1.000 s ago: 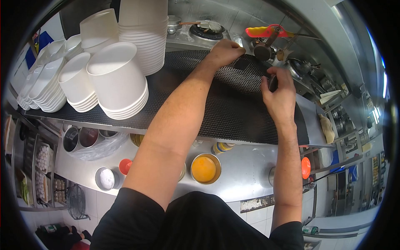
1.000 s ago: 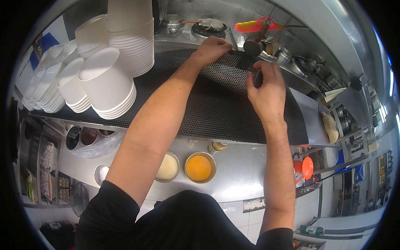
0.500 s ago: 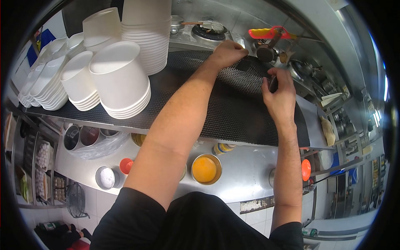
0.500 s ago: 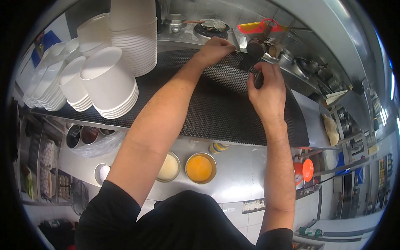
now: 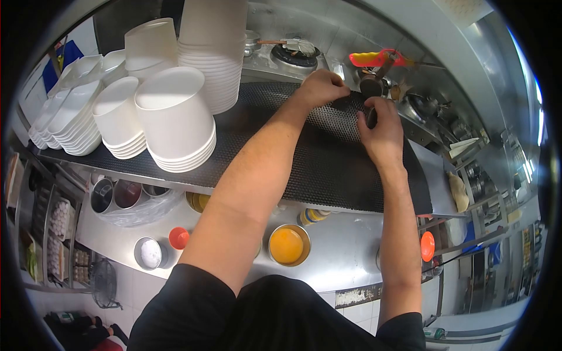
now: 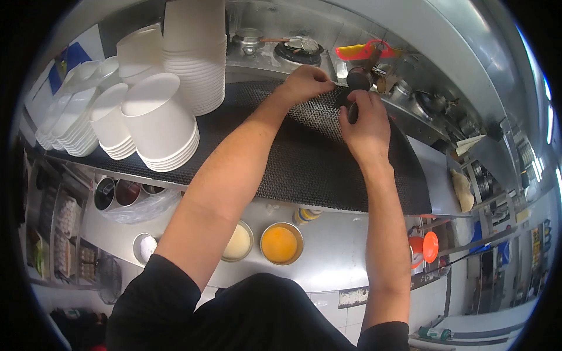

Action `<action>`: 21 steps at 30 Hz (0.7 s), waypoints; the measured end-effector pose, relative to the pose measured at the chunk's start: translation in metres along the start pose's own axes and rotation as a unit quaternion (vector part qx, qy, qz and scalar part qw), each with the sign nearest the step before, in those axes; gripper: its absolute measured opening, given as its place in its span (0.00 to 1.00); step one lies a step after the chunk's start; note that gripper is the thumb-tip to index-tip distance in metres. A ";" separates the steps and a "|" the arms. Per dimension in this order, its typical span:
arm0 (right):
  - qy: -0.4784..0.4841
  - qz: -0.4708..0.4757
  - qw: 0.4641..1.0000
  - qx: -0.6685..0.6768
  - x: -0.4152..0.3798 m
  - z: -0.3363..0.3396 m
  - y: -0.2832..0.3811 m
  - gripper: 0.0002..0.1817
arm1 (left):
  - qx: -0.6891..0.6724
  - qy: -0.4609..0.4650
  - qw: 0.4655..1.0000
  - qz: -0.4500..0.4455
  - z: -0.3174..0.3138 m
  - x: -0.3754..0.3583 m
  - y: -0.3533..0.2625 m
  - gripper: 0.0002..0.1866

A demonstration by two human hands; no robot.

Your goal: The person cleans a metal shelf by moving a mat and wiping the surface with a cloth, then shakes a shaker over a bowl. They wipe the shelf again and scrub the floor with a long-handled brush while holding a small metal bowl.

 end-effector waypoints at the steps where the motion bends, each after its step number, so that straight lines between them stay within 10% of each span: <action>1: -0.009 -0.004 1.000 -0.001 0.001 0.000 0.000 0.13 | 0.005 -0.005 1.000 -0.006 0.001 -0.001 -0.001 0.22; 21: -0.015 -0.023 0.998 0.062 -0.004 -0.058 -0.034 0.18 | -0.009 0.025 0.999 0.028 0.007 -0.005 -0.002 0.20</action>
Point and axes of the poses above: each hand's wrist, its own x-axis towards the middle knuckle, its own z-axis out of the back of the hand, y = z × x, the point moved 6 cm from there along x, towards the middle knuckle, and after that the axes turned 5 degrees about -y, right-handed, at the moved point
